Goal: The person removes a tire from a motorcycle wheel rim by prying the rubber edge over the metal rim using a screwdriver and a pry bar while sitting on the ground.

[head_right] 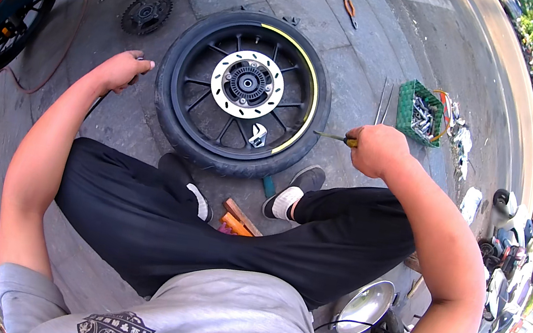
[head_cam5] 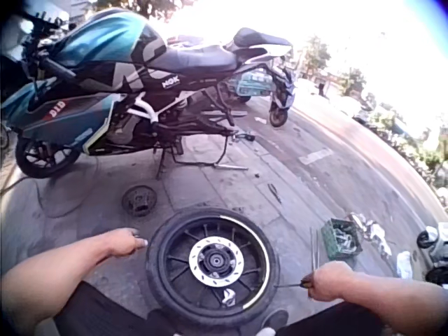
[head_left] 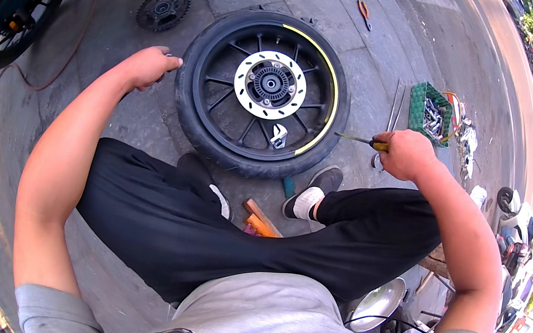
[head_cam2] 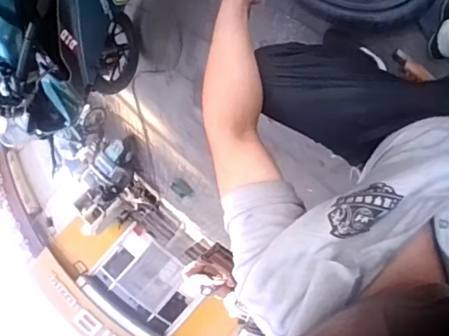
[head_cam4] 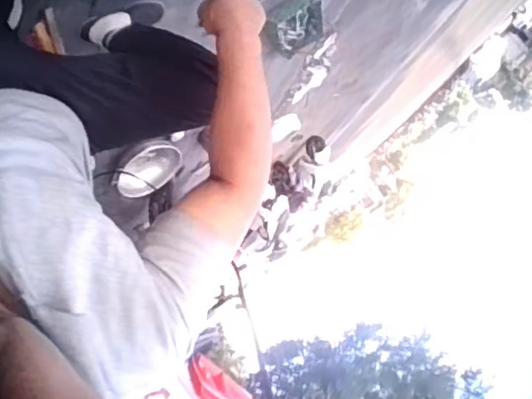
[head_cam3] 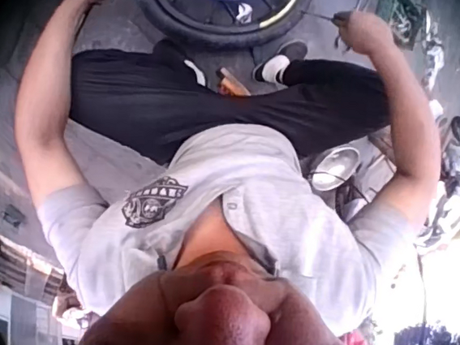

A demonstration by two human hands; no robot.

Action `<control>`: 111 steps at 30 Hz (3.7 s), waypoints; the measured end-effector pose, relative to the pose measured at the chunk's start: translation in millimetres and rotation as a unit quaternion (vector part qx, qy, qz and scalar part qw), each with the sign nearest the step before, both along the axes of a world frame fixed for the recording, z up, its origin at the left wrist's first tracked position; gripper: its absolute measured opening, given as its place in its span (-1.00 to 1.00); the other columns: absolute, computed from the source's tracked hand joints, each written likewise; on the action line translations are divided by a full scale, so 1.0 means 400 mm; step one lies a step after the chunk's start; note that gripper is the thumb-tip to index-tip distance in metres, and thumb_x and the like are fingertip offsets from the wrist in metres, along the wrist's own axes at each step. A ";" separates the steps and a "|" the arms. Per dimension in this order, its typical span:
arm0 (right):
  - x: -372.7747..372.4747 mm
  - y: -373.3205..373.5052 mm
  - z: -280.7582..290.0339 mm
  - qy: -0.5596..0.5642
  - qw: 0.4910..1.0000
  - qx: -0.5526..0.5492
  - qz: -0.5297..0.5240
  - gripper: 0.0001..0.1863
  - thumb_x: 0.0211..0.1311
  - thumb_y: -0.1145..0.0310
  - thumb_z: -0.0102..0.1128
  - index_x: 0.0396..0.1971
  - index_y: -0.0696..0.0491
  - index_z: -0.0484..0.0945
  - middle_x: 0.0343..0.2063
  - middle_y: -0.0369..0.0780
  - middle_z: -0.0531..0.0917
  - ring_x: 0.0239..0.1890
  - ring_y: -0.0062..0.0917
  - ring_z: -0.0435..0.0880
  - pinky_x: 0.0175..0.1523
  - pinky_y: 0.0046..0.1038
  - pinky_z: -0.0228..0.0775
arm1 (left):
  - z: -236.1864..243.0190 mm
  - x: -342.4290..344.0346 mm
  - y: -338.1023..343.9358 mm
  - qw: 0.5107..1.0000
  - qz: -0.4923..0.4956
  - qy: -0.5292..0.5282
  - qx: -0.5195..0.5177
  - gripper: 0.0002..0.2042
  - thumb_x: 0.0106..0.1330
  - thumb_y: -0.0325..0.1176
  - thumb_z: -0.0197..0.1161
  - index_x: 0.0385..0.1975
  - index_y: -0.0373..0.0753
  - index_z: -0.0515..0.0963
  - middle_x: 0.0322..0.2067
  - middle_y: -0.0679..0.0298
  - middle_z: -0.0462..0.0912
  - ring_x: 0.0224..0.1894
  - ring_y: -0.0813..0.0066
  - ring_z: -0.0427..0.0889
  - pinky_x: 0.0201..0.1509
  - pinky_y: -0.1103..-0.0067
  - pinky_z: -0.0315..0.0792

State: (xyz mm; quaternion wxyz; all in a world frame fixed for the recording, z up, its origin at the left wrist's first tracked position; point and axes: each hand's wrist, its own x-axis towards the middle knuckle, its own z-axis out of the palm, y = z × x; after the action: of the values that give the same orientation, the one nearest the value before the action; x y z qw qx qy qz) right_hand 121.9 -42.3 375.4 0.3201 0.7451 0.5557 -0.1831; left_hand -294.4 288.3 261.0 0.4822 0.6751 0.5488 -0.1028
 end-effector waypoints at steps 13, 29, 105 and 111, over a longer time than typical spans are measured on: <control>0.068 0.138 -0.035 0.020 0.998 -0.053 0.007 -0.63 0.27 0.30 0.21 0.05 -0.09 0.78 -0.27 -0.10 0.84 -0.14 -0.15 0.86 -0.05 -0.11 0.70 | -0.411 0.099 0.243 0.969 -0.006 0.127 0.212 -0.26 0.59 0.23 0.02 0.42 -0.37 0.46 0.31 -0.30 0.57 0.39 -0.22 0.55 0.48 0.14 0.40; 0.172 0.265 -0.102 0.078 0.996 -0.028 -0.041 -0.64 0.23 0.33 0.30 0.02 -0.14 0.81 -0.34 -0.09 0.81 -0.20 -0.10 0.83 -0.03 -0.09 0.69 | -0.627 0.145 0.195 0.889 0.020 0.055 0.455 -0.61 0.64 0.00 0.10 0.11 -0.17 0.68 0.02 0.04 0.69 0.03 -0.09 0.70 0.07 0.13 0.60; -0.263 1.117 -0.088 0.165 0.952 -0.031 0.255 -0.51 0.29 0.37 0.28 0.25 -0.07 0.70 -0.30 -0.14 0.80 -0.16 -0.26 0.83 -0.06 -0.22 0.70 | -0.570 0.200 0.183 0.908 0.126 0.028 0.398 -0.69 0.40 -0.02 0.34 -0.26 -0.16 0.57 -0.16 0.08 0.54 -0.13 -0.04 0.66 -0.20 0.16 0.66; -0.276 1.155 -0.118 0.154 0.959 -0.048 0.234 -0.47 0.25 0.37 0.29 0.26 -0.09 0.68 -0.27 -0.14 0.80 -0.11 -0.24 0.83 -0.06 -0.20 0.70 | -0.570 0.207 0.220 0.917 0.112 0.026 0.382 -0.69 0.39 -0.05 0.36 -0.22 -0.19 0.55 -0.14 0.02 0.51 -0.09 -0.07 0.63 -0.09 0.11 0.62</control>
State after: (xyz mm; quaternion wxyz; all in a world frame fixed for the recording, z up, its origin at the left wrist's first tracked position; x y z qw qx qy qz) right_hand 11.4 419.8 328.3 0.3001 0.5410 0.7475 -0.2419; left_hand -211.7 376.3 33.0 0.1811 0.7389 0.6309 0.1522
